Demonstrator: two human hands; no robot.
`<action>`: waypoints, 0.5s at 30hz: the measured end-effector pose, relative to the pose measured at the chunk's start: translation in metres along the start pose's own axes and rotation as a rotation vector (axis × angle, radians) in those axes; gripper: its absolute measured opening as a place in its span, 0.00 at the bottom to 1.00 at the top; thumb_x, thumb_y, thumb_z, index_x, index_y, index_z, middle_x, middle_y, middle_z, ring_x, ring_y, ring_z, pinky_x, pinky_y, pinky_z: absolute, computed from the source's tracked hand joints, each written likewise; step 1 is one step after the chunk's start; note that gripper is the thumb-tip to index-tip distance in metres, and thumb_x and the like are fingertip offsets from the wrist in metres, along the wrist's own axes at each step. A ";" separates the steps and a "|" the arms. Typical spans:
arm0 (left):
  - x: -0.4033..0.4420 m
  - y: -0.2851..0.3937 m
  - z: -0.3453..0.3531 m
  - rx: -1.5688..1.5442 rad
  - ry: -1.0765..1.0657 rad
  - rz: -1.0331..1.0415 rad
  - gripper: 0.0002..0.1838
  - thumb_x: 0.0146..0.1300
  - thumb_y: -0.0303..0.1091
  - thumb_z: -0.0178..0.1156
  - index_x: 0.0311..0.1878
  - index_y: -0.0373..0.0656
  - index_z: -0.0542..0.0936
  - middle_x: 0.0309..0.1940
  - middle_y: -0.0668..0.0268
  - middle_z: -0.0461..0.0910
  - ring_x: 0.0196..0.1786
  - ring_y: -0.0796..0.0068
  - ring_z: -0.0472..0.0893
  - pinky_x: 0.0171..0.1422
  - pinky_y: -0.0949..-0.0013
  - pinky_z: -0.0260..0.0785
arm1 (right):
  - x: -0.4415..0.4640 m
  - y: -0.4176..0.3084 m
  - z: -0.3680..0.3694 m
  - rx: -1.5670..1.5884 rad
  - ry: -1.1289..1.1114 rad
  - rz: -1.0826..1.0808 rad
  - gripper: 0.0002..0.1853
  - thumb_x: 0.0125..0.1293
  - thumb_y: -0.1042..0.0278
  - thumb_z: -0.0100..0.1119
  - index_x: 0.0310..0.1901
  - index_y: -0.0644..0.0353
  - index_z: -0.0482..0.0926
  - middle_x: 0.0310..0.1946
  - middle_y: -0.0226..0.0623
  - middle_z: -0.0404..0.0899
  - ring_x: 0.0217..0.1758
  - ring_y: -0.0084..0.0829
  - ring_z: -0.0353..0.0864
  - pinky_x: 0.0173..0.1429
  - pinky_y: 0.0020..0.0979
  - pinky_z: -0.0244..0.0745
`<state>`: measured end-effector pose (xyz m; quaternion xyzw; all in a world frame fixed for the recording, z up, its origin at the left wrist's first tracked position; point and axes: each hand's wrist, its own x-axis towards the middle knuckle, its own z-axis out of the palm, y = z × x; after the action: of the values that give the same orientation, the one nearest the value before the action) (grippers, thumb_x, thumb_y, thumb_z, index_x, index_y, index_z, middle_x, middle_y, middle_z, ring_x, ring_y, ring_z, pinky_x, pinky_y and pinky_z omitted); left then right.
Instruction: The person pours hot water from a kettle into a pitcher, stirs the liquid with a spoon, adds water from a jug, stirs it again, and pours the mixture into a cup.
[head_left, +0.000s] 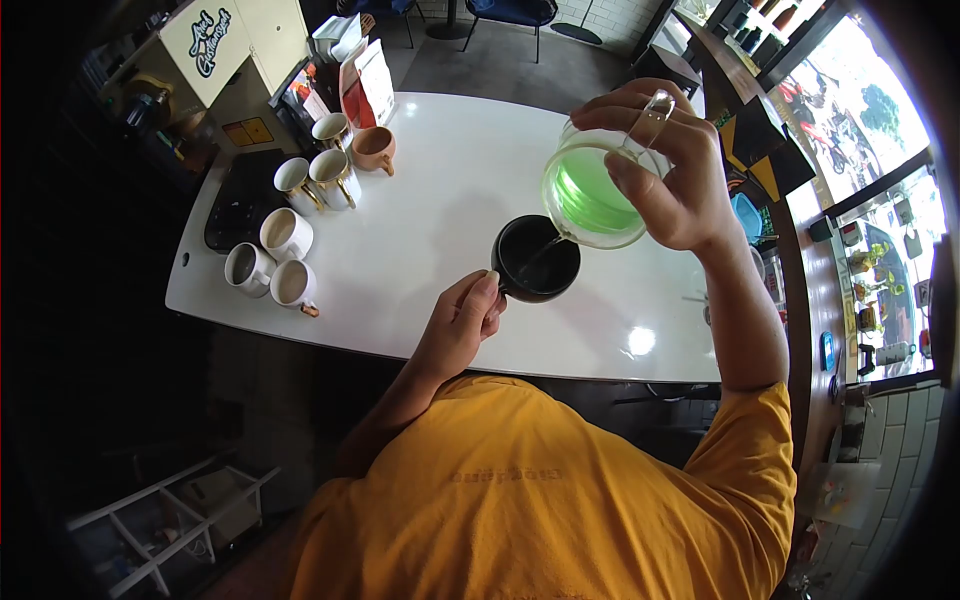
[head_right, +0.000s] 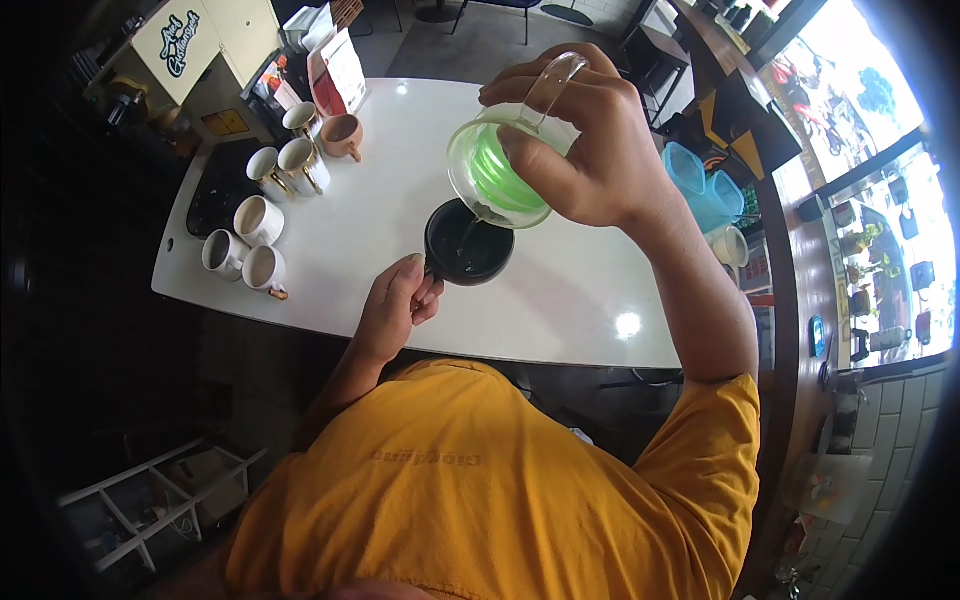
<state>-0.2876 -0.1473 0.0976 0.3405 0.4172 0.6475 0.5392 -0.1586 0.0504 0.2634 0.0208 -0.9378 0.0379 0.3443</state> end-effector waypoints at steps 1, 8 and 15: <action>0.000 0.001 0.001 0.026 0.014 -0.007 0.19 0.75 0.42 0.41 0.27 0.45 0.62 0.23 0.71 0.62 0.22 0.85 0.57 0.26 0.79 0.53 | 0.000 0.000 0.000 -0.002 0.000 -0.001 0.19 0.51 0.58 0.53 0.35 0.64 0.85 0.39 0.43 0.85 0.41 0.39 0.83 0.61 0.38 0.68; 0.001 0.000 0.000 0.006 0.021 -0.019 0.18 0.75 0.42 0.42 0.27 0.44 0.63 0.22 0.73 0.62 0.22 0.87 0.56 0.26 0.79 0.53 | 0.001 -0.002 -0.002 0.005 0.013 -0.003 0.18 0.50 0.59 0.54 0.33 0.65 0.85 0.38 0.43 0.85 0.40 0.38 0.82 0.59 0.37 0.69; 0.001 -0.001 -0.002 -0.004 0.046 -0.004 0.19 0.75 0.42 0.41 0.27 0.44 0.63 0.22 0.73 0.62 0.22 0.87 0.56 0.26 0.79 0.53 | 0.001 0.003 0.003 0.005 0.033 -0.011 0.18 0.49 0.59 0.54 0.33 0.64 0.85 0.37 0.43 0.85 0.41 0.38 0.82 0.59 0.38 0.70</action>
<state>-0.2890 -0.1462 0.0961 0.3235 0.4286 0.6550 0.5316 -0.1614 0.0527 0.2609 0.0260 -0.9319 0.0388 0.3598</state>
